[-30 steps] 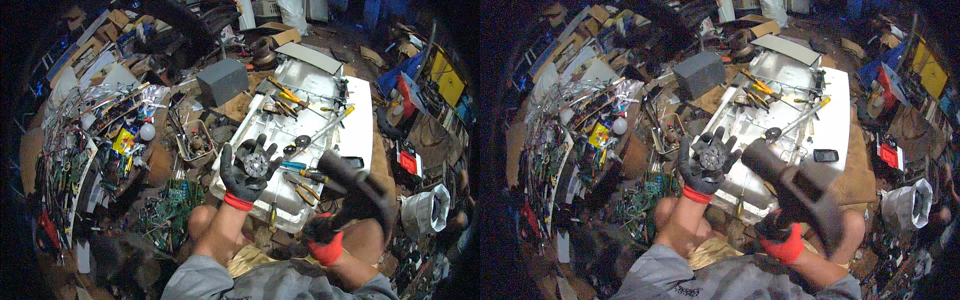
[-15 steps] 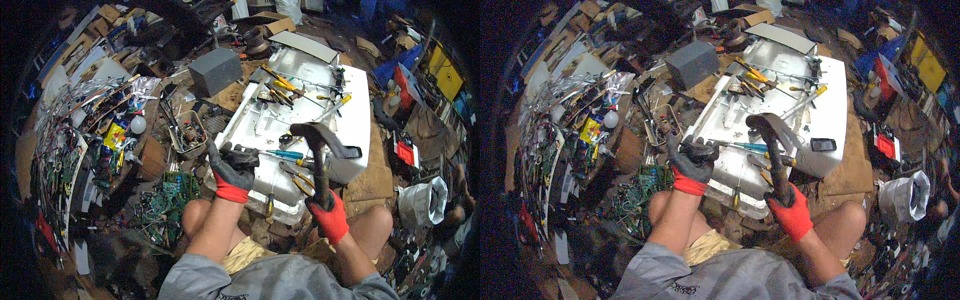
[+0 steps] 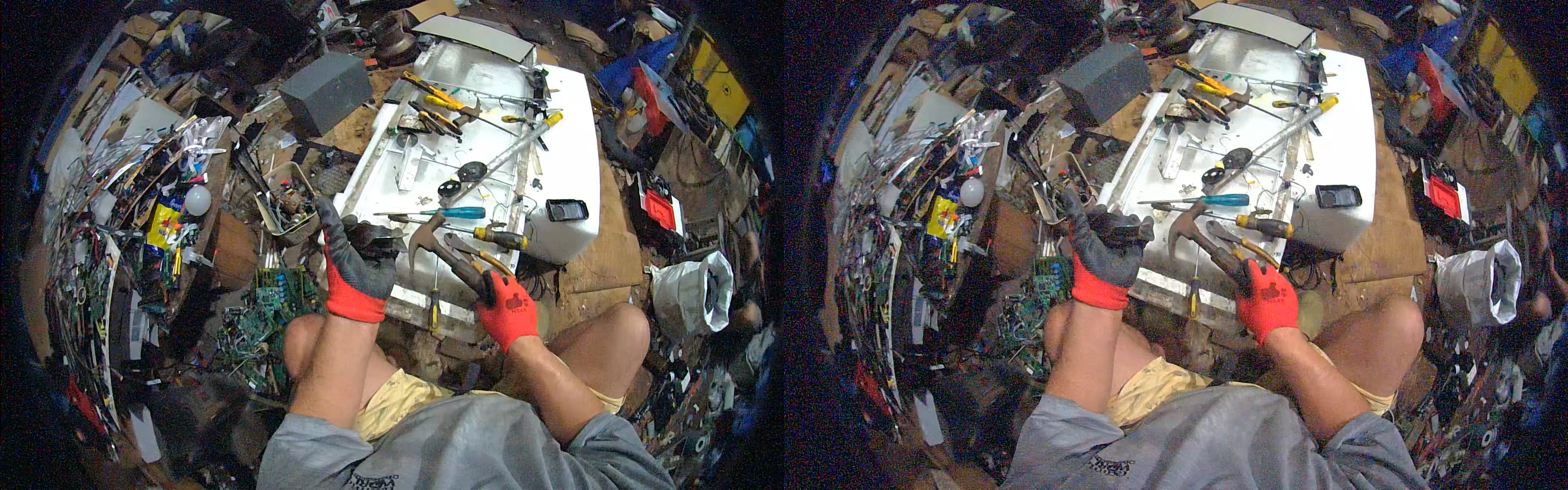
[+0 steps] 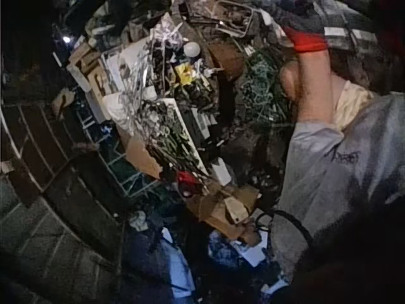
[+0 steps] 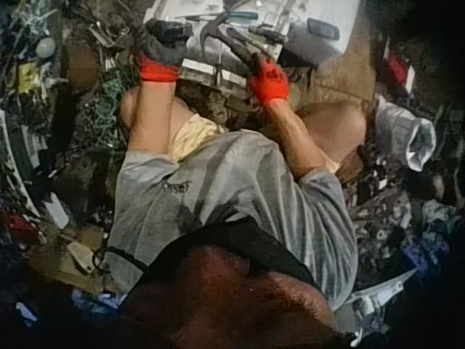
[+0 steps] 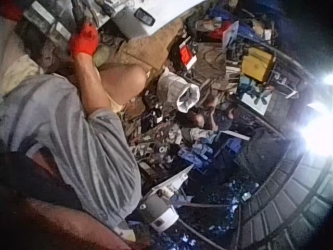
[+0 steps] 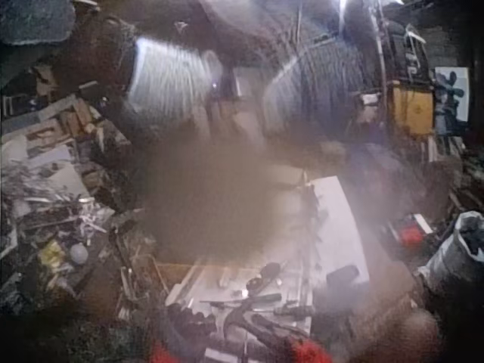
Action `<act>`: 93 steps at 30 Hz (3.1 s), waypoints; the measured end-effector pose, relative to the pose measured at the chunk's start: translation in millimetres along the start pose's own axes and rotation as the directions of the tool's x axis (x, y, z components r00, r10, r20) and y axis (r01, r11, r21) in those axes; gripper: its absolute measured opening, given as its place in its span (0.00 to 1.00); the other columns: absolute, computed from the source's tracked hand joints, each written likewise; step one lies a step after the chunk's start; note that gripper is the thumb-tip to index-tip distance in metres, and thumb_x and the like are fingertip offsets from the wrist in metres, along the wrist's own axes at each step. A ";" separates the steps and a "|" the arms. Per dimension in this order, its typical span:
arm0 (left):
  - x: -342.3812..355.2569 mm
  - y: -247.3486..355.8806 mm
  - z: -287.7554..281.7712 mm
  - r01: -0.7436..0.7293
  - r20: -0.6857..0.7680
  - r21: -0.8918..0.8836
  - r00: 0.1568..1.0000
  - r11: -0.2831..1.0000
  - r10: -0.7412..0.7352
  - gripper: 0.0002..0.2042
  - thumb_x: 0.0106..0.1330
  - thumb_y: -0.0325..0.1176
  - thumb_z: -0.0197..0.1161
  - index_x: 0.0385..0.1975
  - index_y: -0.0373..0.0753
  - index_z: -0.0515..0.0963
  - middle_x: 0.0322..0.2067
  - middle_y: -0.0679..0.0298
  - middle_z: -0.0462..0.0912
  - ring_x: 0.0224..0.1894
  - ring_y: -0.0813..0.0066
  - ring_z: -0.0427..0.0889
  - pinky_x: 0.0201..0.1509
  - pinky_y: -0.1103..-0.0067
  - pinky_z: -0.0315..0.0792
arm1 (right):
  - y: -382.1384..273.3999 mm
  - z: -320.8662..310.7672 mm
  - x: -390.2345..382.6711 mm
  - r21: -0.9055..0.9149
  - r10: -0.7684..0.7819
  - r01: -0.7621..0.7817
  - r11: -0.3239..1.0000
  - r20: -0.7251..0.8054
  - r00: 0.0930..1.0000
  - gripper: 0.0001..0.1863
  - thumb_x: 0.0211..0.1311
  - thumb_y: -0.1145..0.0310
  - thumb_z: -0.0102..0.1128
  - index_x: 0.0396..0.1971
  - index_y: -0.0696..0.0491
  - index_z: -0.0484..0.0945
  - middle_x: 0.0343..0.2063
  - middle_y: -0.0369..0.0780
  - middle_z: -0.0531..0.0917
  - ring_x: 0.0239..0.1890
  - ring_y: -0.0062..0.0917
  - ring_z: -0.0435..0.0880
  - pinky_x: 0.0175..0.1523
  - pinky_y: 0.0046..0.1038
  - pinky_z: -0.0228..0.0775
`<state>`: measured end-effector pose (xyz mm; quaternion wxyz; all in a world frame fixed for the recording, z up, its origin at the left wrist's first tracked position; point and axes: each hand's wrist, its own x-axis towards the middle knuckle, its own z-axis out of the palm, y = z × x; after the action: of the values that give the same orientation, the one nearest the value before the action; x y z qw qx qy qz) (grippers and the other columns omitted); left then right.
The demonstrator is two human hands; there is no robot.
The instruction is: The person sits on the floor and uses a hammer and screwdriver to disassemble a small cylindrical electronic component. They repeatedly strike the component to loosen parts, then use the screwdriver to pry and remove internal pieces.
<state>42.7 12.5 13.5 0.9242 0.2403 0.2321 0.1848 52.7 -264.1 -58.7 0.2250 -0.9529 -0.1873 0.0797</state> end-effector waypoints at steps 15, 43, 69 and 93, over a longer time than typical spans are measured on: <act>-51.7 -57.1 29.9 0.194 0.345 0.536 0.838 0.822 -0.423 0.24 0.77 0.45 0.46 0.66 0.38 0.64 0.48 0.62 0.80 0.47 0.71 0.82 0.53 0.72 0.78 | -27.3 -40.6 -4.2 0.928 -0.151 -0.059 0.369 0.122 0.981 0.30 0.63 0.70 0.64 0.64 0.57 0.67 0.57 0.42 0.78 0.61 0.26 0.74 0.67 0.30 0.64; -62.5 -70.9 37.7 -0.185 0.458 0.500 0.886 0.846 -0.077 0.23 0.73 0.38 0.58 0.64 0.34 0.67 0.49 0.61 0.79 0.50 0.75 0.78 0.58 0.76 0.72 | -28.2 -48.0 -12.1 0.996 -0.009 0.015 0.090 -0.015 1.000 0.28 0.63 0.71 0.62 0.63 0.57 0.69 0.56 0.42 0.79 0.56 0.27 0.77 0.62 0.32 0.68; -42.7 5.8 28.1 0.259 0.454 -0.239 0.882 0.936 -0.128 0.24 0.66 0.53 0.53 0.58 0.49 0.77 0.60 0.50 0.75 0.68 0.40 0.65 0.71 0.39 0.47 | 15.6 -12.4 11.2 -0.078 -0.013 0.035 0.996 0.265 0.964 0.44 0.52 0.55 0.66 0.67 0.57 0.59 0.59 0.62 0.66 0.51 0.51 0.80 0.56 0.43 0.74; -10.0 3.1 27.3 0.150 0.507 -0.401 0.858 0.904 0.082 0.25 0.62 0.51 0.54 0.52 0.39 0.78 0.50 0.47 0.81 0.56 0.42 0.76 0.69 0.48 0.60 | -44.6 -53.0 -26.9 0.562 -0.124 -0.135 0.816 0.397 0.909 0.40 0.53 0.61 0.73 0.65 0.56 0.65 0.50 0.49 0.80 0.54 0.33 0.80 0.60 0.33 0.71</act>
<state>47.9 0.7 39.7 0.9852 0.0686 -0.0641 0.1436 26.3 -258.8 10.6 0.4579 -0.8003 -0.1949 0.3345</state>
